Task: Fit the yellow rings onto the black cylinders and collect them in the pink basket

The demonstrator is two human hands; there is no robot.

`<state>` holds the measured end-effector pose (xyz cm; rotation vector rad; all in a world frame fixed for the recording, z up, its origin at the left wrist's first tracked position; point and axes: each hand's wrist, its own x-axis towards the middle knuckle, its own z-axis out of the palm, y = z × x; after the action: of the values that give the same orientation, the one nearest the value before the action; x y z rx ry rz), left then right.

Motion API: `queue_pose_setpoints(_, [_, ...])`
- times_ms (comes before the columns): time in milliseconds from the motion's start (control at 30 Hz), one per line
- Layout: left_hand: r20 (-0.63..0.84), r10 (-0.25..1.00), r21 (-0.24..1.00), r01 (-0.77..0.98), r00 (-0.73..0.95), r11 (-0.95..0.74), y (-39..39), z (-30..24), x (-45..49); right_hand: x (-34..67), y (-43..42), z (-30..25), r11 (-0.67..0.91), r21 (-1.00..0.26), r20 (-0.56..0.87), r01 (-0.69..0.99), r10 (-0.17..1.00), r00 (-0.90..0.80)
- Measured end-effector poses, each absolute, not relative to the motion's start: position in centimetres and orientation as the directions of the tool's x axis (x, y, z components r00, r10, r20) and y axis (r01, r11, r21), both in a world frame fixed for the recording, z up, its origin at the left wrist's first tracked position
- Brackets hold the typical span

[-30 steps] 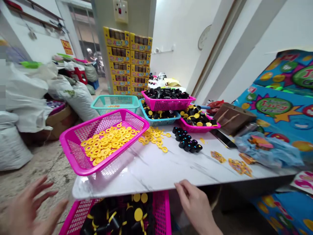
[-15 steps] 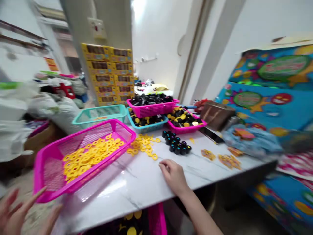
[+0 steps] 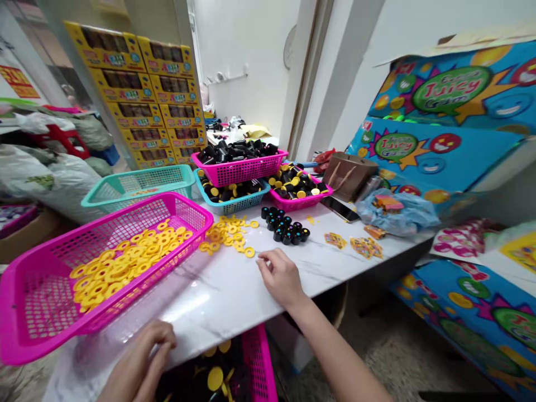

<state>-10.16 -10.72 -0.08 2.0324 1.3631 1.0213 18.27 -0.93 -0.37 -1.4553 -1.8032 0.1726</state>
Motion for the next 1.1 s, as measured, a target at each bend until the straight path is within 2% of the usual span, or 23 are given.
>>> queue_pose_setpoints(67, [0.248, 0.897, 0.757, 0.504, 0.364, -0.415, -8.8, 1.5, -8.4, 17.5, 0.8, -0.1, 0.288, -0.452, 0.448, 0.844, 0.892, -0.065])
queue_pose_setpoints(167, [0.266, 0.868, 0.746, 0.481, 0.42, -0.461, -5.1, 3.2, -4.7, 16.4, 3.3, 0.2, 0.207, -0.278, 0.366, 0.938, 0.926, -0.096])
queue_pose_setpoints(367, [0.309, 0.857, 0.755, 0.442, 0.412, -0.484, 3.7, 3.0, 2.7, 17.5, 2.2, -0.6, 0.227, -0.218, 0.333, 0.949, 0.932, -0.146])
queue_pose_setpoints(467, [0.305, 0.884, 0.783, 0.435, 0.355, -0.445, 7.2, 1.4, 5.2, 19.3, 0.0, -1.1, 0.233, -0.249, 0.373, 0.94, 0.919, -0.129])
queue_pose_setpoints(633, [0.215, 0.94, 0.867, 0.391, 0.267, -0.309, 10.9, 0.3, 7.1, 20.1, -1.0, -0.7, 0.236, -0.429, 0.414, 0.872, 0.909, -0.043])
queue_pose_setpoints(733, [0.176, 0.956, 0.894, 0.37, 0.233, -0.254, 12.1, 1.4, 7.0, 17.9, 0.2, -0.2, 0.187, -0.416, 0.358, 0.89, 0.933, -0.028])
queue_pose_setpoints(833, [0.195, 0.957, 0.886, 0.379, 0.213, -0.265, 12.3, 3.0, 6.6, 15.2, 1.7, 0.1, 0.141, -0.352, 0.28, 0.926, 0.959, -0.039])
queue_pose_setpoints(933, [0.209, 0.947, 0.857, 0.422, 0.242, -0.297, 11.6, 3.6, 6.4, 14.7, 2.2, 0.1, 0.149, -0.35, 0.254, 0.925, 0.965, -0.06])
queue_pose_setpoints(1000, [0.208, 0.937, 0.828, 0.458, 0.282, -0.322, 10.9, 3.1, 6.7, 15.9, 1.6, 0.0, 0.157, -0.382, 0.246, 0.911, 0.967, -0.063])
queue_pose_setpoints(1100, [0.205, 0.915, 0.782, 0.503, 0.348, -0.367, 10.0, 1.5, 8.0, 19.4, -0.5, -0.3, 0.143, -0.511, 0.203, 0.847, 0.978, -0.042])
